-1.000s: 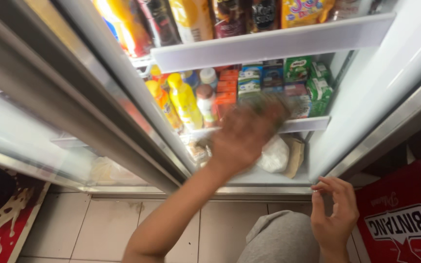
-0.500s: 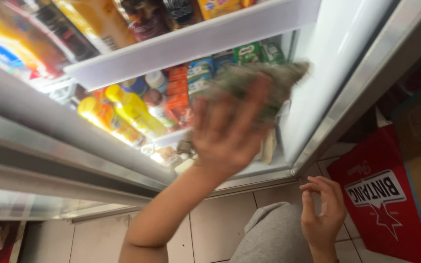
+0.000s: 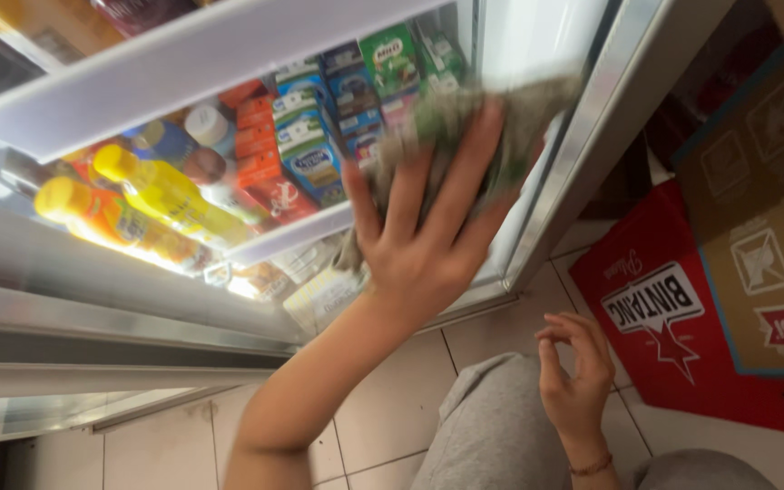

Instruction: The person wipes the glass door of a commercial refrigerator with a cloth, then picks up snack packages from a cardboard box and places them on a shelf. The person also uses a barcode scanner on the packages.

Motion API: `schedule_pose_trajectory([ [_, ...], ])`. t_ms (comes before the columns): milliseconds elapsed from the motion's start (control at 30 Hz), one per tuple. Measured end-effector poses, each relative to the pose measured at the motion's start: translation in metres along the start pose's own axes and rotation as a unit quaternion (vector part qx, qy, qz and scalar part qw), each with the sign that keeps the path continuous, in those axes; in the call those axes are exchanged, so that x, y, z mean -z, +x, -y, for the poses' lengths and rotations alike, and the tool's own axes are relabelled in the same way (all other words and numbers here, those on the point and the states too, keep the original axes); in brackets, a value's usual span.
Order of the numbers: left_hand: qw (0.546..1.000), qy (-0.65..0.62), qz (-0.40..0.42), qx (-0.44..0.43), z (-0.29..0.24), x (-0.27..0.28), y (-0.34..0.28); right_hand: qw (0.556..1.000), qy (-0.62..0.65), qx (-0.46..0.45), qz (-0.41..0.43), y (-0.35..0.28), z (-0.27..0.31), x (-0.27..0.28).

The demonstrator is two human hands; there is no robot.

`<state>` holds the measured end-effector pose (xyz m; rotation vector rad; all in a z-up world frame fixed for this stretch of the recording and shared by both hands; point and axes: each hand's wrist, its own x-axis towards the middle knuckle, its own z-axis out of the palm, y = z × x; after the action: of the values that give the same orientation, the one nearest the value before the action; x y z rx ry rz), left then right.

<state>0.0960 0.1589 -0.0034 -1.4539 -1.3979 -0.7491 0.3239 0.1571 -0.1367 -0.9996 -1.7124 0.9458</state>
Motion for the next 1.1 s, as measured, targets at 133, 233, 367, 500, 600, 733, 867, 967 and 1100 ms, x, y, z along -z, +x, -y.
schedule_pose_trajectory([
  [133, 0.989, -0.080, 0.070, -0.105, -0.051, -0.070, -0.024, 1.000, -0.002, -0.011, 0.002, -0.002, -0.003, 0.001],
  [233, 0.933, -0.064, 0.222, -0.275, -0.079, -0.099, -0.131, 1.000, 0.005, -0.006, -0.002, 0.001, 0.000, 0.006],
  [367, 0.879, -0.118, 0.342, -0.310, -0.078, -0.100, -0.286, 0.997, -0.066, 0.024, -0.011, -0.001, -0.003, 0.018],
  [500, 0.868, -0.164, 0.370, -0.287, -0.029, -0.059, -0.314, 1.000, -0.007, 0.006, 0.003, -0.003, -0.002, 0.014],
  [600, 0.920, -0.111, 0.284, -0.247, 0.007, -0.016, -0.246, 0.999, -0.033, 0.026, 0.031, -0.004, 0.005, 0.000],
  [733, 0.992, 0.029, 0.087, -0.083, 0.061, 0.044, -0.139, 0.996, -0.006, 0.040, 0.073, -0.002, 0.023, -0.033],
  [867, 0.996, 0.044, 0.061, -0.038, 0.077, 0.064, -0.131, 0.993, 0.015, 0.053, 0.105, -0.006, 0.040, -0.062],
  [967, 0.985, -0.078, 0.110, -0.106, 0.057, 0.044, -0.193, 0.991, 0.015, 0.050, 0.126, -0.009, 0.050, -0.078],
  [1100, 0.921, -0.067, 0.313, -0.223, 0.060, 0.046, -0.279, 0.987, 0.010, 0.054, 0.154, -0.018, 0.055, -0.086],
])
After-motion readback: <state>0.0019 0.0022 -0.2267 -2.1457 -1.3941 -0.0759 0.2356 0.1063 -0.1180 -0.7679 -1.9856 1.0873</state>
